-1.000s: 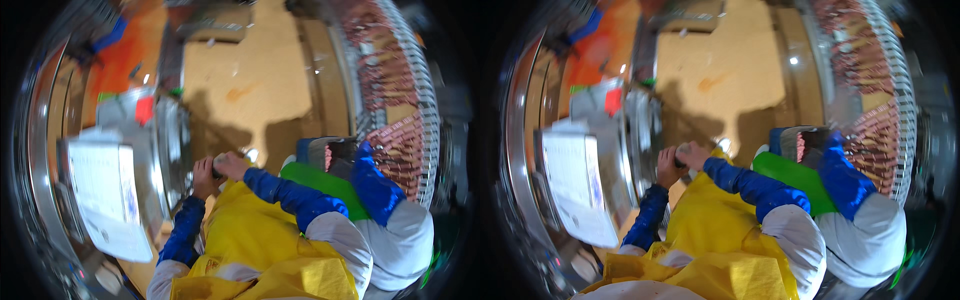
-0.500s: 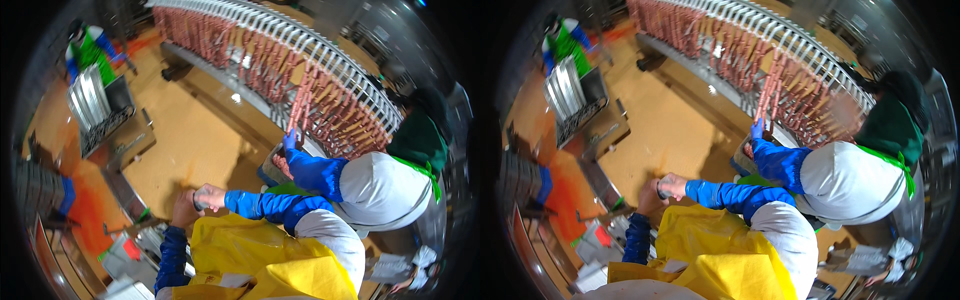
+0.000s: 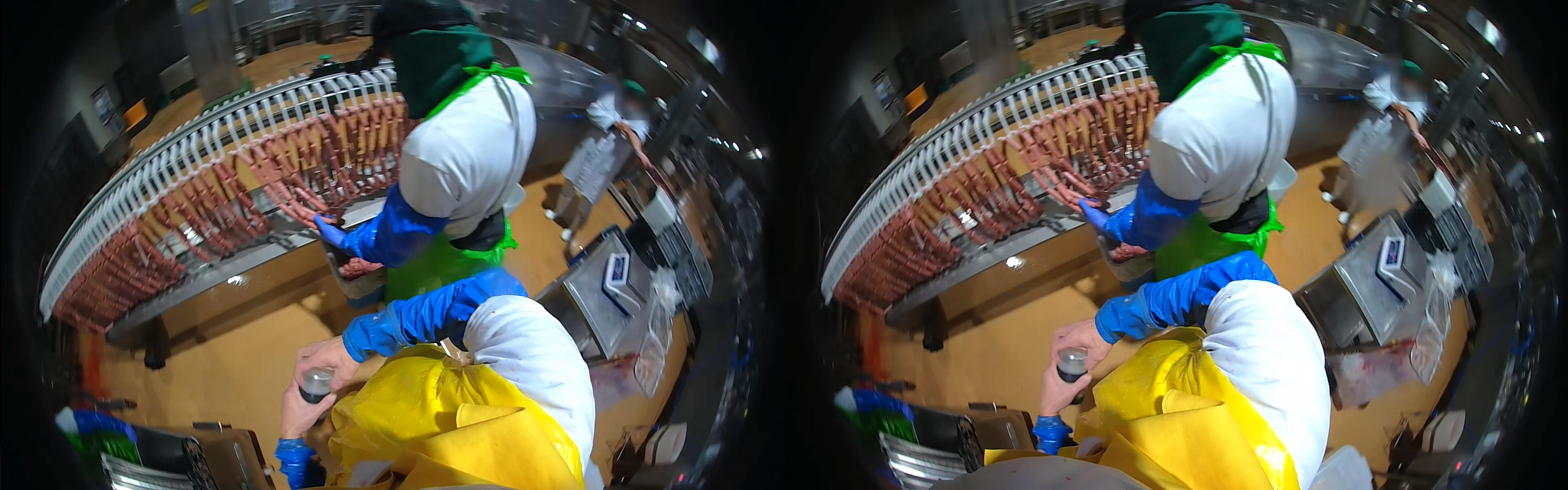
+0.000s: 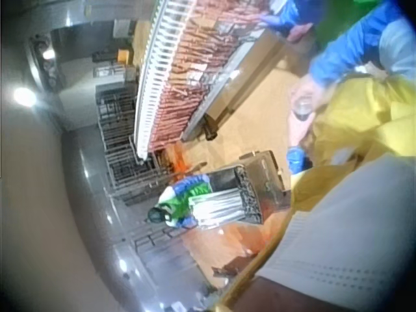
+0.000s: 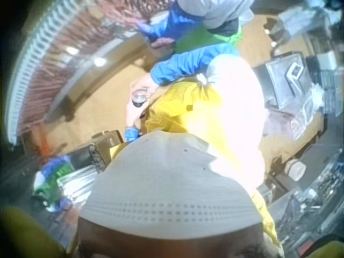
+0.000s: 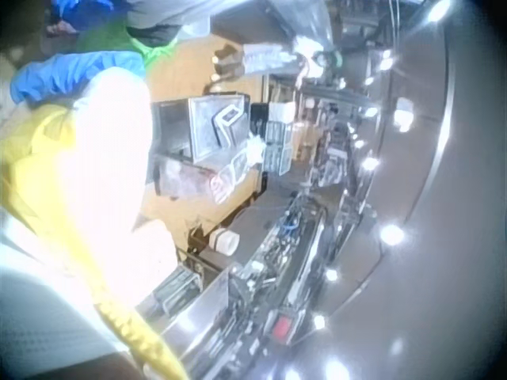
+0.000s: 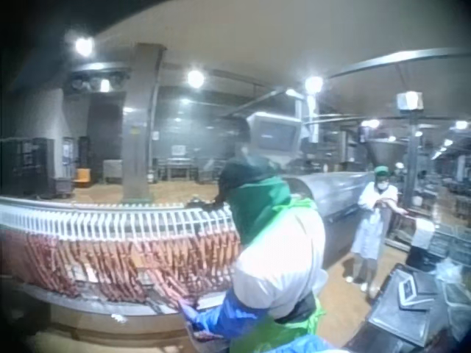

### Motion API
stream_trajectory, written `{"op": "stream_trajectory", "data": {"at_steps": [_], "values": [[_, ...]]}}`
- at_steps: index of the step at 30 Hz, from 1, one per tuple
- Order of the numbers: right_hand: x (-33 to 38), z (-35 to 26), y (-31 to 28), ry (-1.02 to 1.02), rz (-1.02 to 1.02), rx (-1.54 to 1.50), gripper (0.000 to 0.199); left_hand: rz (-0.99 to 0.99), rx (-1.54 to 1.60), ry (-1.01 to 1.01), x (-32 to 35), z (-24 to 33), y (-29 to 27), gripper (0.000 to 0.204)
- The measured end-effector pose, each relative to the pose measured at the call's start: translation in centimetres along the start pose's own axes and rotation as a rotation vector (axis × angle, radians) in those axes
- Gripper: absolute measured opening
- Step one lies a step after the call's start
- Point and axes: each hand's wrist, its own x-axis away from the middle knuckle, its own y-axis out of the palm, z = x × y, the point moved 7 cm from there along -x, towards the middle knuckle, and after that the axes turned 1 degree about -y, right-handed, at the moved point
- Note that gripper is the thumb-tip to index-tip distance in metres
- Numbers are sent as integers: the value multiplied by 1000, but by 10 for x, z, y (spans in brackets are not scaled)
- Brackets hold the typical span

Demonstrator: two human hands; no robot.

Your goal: The person connects a blue hose to a metal machine, then retrieves a long metal rod and a clear plastic tube. They attach the tube to the rod and insert the assembly into the machine. The person then handles a cylindrical metal part, attaching a smaller component to it.

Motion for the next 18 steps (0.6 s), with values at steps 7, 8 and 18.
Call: {"op": "stream_trajectory", "data": {"at_steps": [7, 8, 18], "values": [[74, 31, 4, 1234, 52, -670, 81, 23, -312, 322, -47, 32, 14, 74], [83, 38, 10, 1236, -3, -733, 81, 55, -488, 389, -52, 31, 17, 75], [84, 13, -46, 1196, 182, -421, 71, -44, -267, 364, -76, 61, 22, 61]]}}
